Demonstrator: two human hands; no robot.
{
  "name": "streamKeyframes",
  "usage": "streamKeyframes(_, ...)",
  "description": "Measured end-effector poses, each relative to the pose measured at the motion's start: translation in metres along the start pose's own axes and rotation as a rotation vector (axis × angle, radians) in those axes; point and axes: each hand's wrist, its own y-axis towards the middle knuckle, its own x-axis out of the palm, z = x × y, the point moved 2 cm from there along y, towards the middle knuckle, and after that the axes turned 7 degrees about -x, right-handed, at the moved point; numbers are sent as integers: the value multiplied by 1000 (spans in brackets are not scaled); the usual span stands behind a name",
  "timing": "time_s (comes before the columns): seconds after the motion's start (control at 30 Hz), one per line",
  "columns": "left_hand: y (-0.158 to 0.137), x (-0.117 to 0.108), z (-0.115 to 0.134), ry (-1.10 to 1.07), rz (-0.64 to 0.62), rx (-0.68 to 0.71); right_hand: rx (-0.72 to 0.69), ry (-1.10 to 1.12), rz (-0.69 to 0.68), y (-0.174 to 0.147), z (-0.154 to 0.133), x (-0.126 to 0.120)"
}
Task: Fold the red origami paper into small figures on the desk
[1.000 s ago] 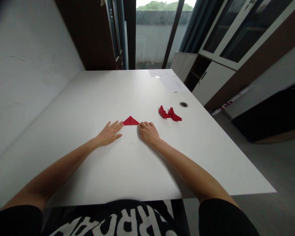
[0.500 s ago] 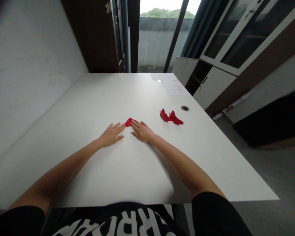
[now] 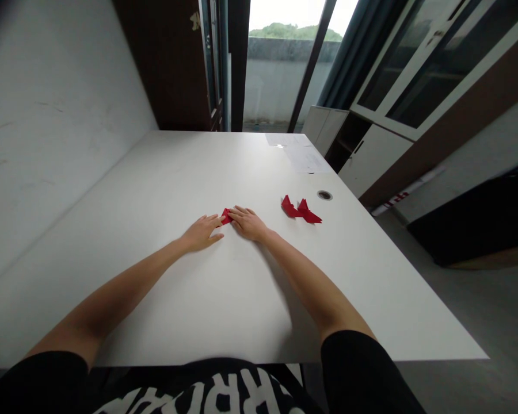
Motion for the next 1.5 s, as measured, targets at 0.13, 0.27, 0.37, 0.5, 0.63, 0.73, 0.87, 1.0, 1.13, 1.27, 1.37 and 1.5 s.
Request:
streamKeyframes(0.13, -5, 4, 0, 25, 30, -2, -15, -67, 15, 9, 0, -5)
streamKeyframes(0.27, -6, 5, 0, 33, 20, 24, -34, -137, -34, 18, -4, -11)
streamKeyframes(0.37, -5, 5, -1, 36, 17, 35, -33, -181, -70, 25, -6, -14)
streamKeyframes(0.5, -6, 5, 0, 33, 17, 38, -13, -211, -101, 35, -6, -14)
streamKeyframes(0.63, -5, 4, 1, 25, 29, 20, -3, -207, -87, 38, -5, -13)
streamKeyframes(0.73, -4, 3, 1, 12, 63, 19, 8, -170, -41, 29, -4, -13)
streamKeyframes(0.87, -4, 2, 3, 4, 94, 23, -13, -121, -3, 2, 1, -10)
streamKeyframes(1.0, 1, 1, 8, 8, 101, 27, -7, -97, -34, -24, 8, -7)
streamKeyframes(1.13, 11, 0, 11, 59, 80, 20, 15, -78, -54, -35, 8, -8)
streamKeyframes(1.27, 22, 2, 8, 83, 69, 5, -1, -56, -33, -39, -2, -11)
streamKeyframes(1.37, 26, 7, 4, 69, 70, 40, -23, -57, -43, -38, -12, -9)
streamKeyframes(1.5, 30, 16, -3, 56, 35, 46, 26, -71, -46, -33, -19, -2)
